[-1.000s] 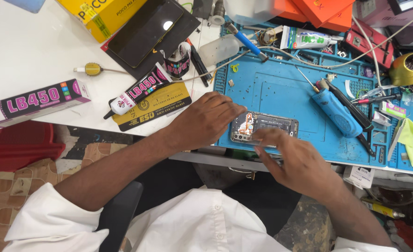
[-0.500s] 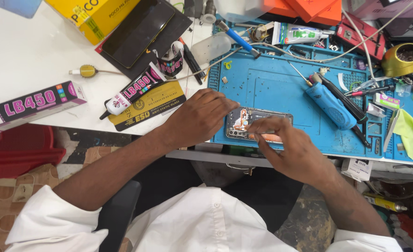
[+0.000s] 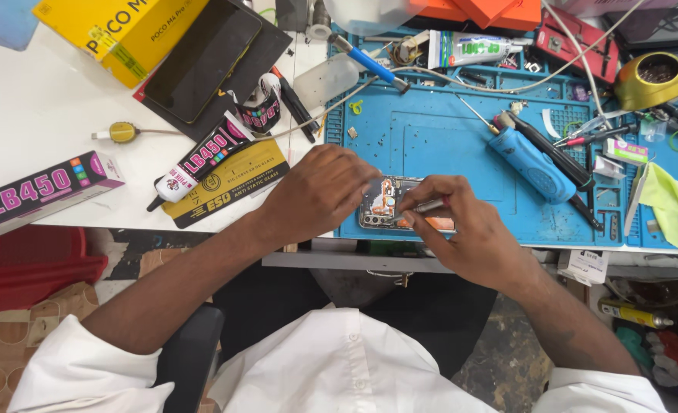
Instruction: The person disassembles a smartphone on a blue work mat, using a screwdriver to remove screws and a prying tool to separate internal components. They carefully lift and set aside a metal shielding plate and other parts while working on the exposed circuit board.
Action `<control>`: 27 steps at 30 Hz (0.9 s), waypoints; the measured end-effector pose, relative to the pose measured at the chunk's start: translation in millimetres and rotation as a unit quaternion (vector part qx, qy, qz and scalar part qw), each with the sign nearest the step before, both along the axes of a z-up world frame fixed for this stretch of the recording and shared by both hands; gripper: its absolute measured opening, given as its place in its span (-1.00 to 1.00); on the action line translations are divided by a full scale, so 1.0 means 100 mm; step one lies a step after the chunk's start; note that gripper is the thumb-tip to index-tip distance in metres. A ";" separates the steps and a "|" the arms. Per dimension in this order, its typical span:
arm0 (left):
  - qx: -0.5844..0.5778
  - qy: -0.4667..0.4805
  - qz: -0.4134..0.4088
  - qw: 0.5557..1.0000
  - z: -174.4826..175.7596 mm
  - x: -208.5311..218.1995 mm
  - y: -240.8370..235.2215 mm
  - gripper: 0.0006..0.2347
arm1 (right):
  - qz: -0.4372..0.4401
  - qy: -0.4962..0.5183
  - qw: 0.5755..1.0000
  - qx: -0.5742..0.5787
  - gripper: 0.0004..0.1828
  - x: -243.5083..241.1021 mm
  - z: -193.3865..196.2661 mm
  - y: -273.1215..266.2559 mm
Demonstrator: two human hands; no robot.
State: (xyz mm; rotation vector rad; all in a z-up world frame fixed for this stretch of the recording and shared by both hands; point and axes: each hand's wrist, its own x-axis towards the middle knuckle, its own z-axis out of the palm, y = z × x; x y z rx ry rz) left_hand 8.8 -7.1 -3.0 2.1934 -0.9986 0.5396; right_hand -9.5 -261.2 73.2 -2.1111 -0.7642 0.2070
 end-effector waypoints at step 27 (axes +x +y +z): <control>0.009 0.013 -0.017 1.000 -0.06 0.00 0.01 -0.75 | 0.005 -0.015 1.000 -0.001 -0.60 -0.02 -0.06 0.01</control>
